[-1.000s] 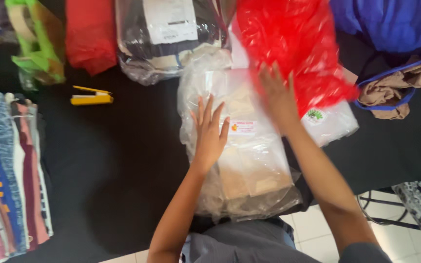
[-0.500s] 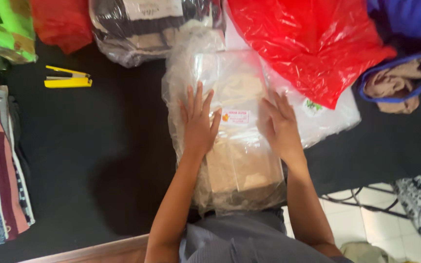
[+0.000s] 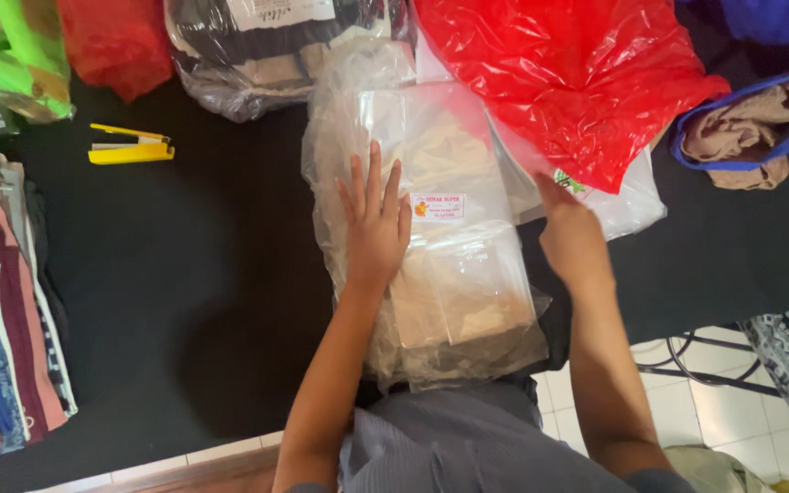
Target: The person places folded clothes into a clear plastic bag, smooths the bag, and seals it. They then place the sealed package into a larger red and white plastic bag and set it aside. Finally, they pick up a stack of folded clothes and place them into another clear plastic bag.
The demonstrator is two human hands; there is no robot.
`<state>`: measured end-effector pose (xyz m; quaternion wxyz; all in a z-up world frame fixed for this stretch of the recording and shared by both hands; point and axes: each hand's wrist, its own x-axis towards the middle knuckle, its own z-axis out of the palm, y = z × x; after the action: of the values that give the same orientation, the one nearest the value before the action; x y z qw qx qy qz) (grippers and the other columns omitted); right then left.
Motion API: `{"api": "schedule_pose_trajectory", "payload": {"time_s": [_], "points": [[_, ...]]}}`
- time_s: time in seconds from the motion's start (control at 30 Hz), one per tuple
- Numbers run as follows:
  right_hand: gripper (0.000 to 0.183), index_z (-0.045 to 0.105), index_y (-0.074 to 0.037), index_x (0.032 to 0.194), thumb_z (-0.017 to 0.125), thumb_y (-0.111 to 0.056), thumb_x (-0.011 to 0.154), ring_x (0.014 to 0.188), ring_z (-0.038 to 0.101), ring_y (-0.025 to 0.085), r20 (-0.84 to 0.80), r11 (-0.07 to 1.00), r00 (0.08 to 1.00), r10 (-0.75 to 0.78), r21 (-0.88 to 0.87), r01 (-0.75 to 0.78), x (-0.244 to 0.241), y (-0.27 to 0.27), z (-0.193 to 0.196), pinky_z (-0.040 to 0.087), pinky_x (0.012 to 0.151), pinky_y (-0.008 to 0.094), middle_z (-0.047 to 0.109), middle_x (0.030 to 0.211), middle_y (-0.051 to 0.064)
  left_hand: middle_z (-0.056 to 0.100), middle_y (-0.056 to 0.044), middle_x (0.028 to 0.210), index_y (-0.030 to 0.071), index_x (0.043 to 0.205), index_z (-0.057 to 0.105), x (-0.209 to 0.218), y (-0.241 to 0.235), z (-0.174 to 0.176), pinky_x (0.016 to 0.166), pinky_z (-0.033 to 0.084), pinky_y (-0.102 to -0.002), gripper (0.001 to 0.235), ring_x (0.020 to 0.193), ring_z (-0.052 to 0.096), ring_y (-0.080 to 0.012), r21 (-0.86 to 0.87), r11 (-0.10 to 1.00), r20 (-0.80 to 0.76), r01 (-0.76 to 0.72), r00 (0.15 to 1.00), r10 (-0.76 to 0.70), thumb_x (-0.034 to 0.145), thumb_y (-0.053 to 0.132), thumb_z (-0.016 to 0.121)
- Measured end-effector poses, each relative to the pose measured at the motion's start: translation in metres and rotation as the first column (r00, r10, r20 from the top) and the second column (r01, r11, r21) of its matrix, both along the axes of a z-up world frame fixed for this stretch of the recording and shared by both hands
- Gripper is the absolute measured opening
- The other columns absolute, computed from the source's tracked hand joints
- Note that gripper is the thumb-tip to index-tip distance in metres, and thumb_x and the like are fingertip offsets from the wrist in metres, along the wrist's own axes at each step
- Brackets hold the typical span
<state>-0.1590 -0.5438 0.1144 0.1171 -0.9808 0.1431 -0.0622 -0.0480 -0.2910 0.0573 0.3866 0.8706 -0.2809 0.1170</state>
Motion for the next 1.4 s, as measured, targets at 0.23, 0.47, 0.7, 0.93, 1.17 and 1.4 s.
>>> {"api": "schedule_pose_trajectory", "payload": {"time_s": [0.23,0.47,0.7,0.93,1.17,1.4], "points": [[0.040,0.065,-0.007,0.113,0.059,0.012,0.078,0.113,0.069,0.038,0.209,0.955,0.952,0.222,0.150,-0.255,-0.004,0.051,0.063,0.054,0.097,0.044,0.071,0.131,0.019,0.055,-0.017,0.147,0.005,0.137,0.064,-0.002,0.003,0.025,0.118,0.039,-0.048,0.035,0.141,0.050,-0.0354,-0.213,0.977,-0.157,-0.016,0.988,-0.018,0.105,0.018,0.058],[0.066,0.061,-0.004,0.141,0.061,0.009,0.076,0.114,0.068,0.036,0.155,0.708,0.843,0.515,0.478,-0.520,-0.018,0.154,0.057,0.054,0.096,0.041,0.068,0.126,0.019,0.068,-0.020,0.086,0.006,0.132,0.066,0.007,0.032,0.064,0.072,0.054,-0.038,0.048,0.077,0.066,-0.0328,-0.195,0.966,-0.698,-0.167,0.716,-0.018,0.090,0.026,0.075],[0.045,0.068,-0.011,0.131,0.074,-0.021,0.087,0.146,0.044,0.041,0.281,0.825,0.832,0.478,0.183,-0.535,0.014,0.099,0.047,0.036,0.120,0.054,0.062,0.145,0.014,0.070,-0.017,0.100,0.002,0.130,0.066,-0.021,0.055,0.047,0.074,0.052,-0.037,0.037,0.081,0.065,-0.0317,-0.263,0.962,-0.529,-0.076,0.845,-0.078,0.095,0.014,0.067],[0.060,0.050,-0.005,0.152,0.064,-0.035,0.102,0.149,0.019,0.054,0.082,1.000,0.996,-0.027,0.002,0.026,0.033,0.014,0.008,0.013,0.115,0.073,0.031,0.161,0.031,0.071,-0.017,0.100,0.001,0.129,0.058,-0.034,0.073,0.032,0.075,0.054,-0.036,0.039,0.084,0.070,-0.0263,-0.350,0.932,-0.579,-0.093,0.804,-0.137,0.095,0.020,0.064],[0.040,0.061,-0.005,0.141,0.069,-0.021,0.105,0.128,0.053,0.041,0.269,0.973,0.963,-0.015,0.227,-0.048,-0.009,0.066,0.002,0.047,0.108,0.050,0.058,0.137,0.022,0.072,-0.016,0.092,0.001,0.119,0.065,-0.034,0.062,0.030,0.073,0.053,-0.032,0.035,0.080,0.069,-0.0168,-0.401,0.915,-0.559,-0.044,0.803,-0.206,0.097,0.028,0.066],[0.057,0.056,-0.001,0.141,0.078,-0.026,0.096,0.092,0.063,0.031,0.280,0.943,0.959,-0.053,0.331,-0.045,-0.039,0.100,0.015,0.053,0.074,0.040,0.059,0.121,0.021,0.067,-0.014,0.086,-0.001,0.120,0.066,-0.063,0.064,0.031,0.073,0.050,-0.029,0.029,0.077,0.058,-0.0119,-0.469,0.879,-0.495,-0.092,0.851,-0.175,0.101,0.021,0.065]]}}
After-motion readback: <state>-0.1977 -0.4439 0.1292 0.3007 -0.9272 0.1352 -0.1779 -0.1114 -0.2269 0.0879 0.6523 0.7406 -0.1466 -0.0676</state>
